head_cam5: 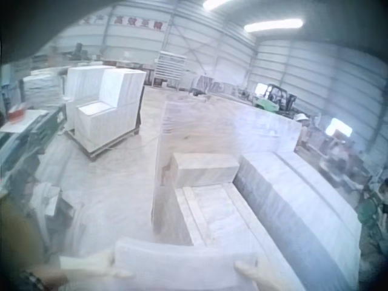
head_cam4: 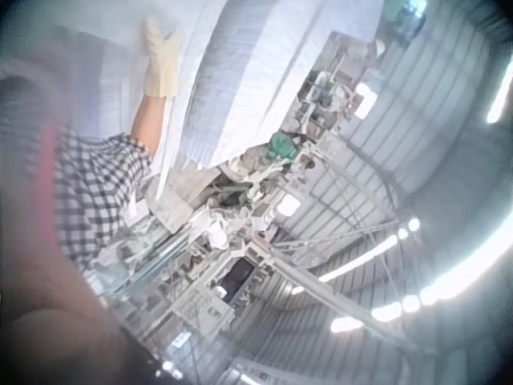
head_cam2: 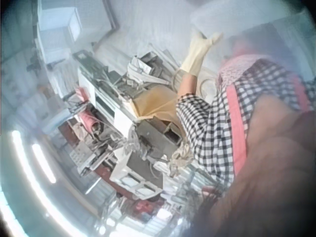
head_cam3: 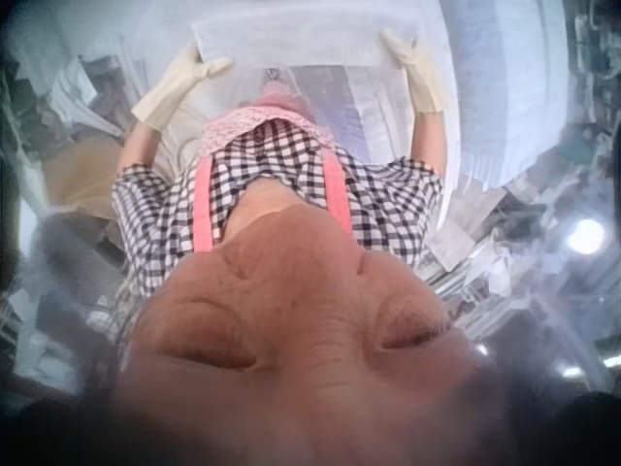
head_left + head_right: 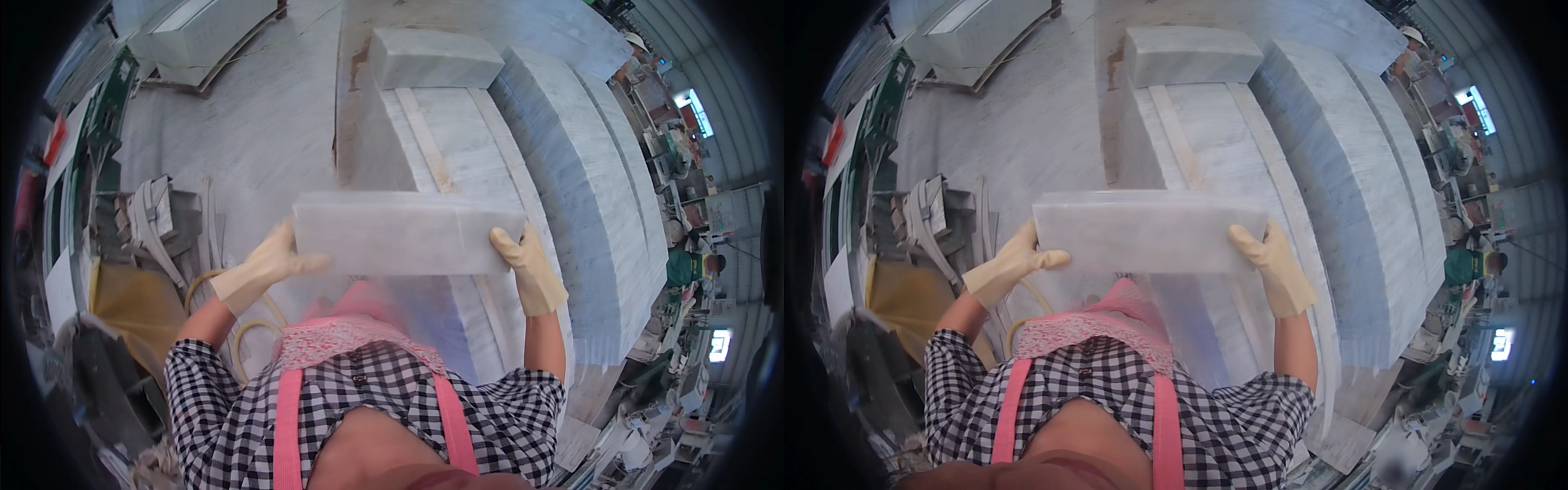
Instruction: The person repeatedly picks up rectangular white tiles, rubs their surfaces on a moving belt machine, and stacks the finished tiles. The person handles each tile one at a time, turning them over to treat both sides before stacking them.
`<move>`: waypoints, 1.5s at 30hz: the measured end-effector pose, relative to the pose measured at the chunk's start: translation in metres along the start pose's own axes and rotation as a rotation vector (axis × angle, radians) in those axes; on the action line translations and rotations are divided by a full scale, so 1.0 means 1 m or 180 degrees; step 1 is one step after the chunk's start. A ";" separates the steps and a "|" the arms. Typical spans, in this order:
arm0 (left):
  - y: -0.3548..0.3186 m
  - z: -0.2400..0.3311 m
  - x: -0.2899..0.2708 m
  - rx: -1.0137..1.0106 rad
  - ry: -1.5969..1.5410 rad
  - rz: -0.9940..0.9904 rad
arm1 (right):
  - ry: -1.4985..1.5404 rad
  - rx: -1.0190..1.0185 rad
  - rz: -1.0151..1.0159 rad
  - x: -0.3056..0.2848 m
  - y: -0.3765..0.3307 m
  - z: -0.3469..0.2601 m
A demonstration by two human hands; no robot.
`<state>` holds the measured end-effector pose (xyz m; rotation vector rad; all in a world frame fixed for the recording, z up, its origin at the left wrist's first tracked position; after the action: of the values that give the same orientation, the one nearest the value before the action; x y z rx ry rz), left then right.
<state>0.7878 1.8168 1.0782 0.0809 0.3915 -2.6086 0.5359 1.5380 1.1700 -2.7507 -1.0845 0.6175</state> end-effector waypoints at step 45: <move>0.199 0.242 0.027 0.1819 0.3372 0.1463 | -0.2566 -0.2265 0.0027 -0.095 0.311 -0.163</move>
<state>0.8638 1.5677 1.2540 1.5561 -0.0624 -1.9293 0.7359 1.2513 1.2698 -3.1161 -1.7056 1.7338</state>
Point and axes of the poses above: each hand's wrist, its own y-axis towards the middle knuckle, its own x-axis out of the palm, z = x × y, the point moved 5 cm from there along y, towards the middle knuckle, and after that the axes turned 6 degrees about z, right-handed, at the moved point
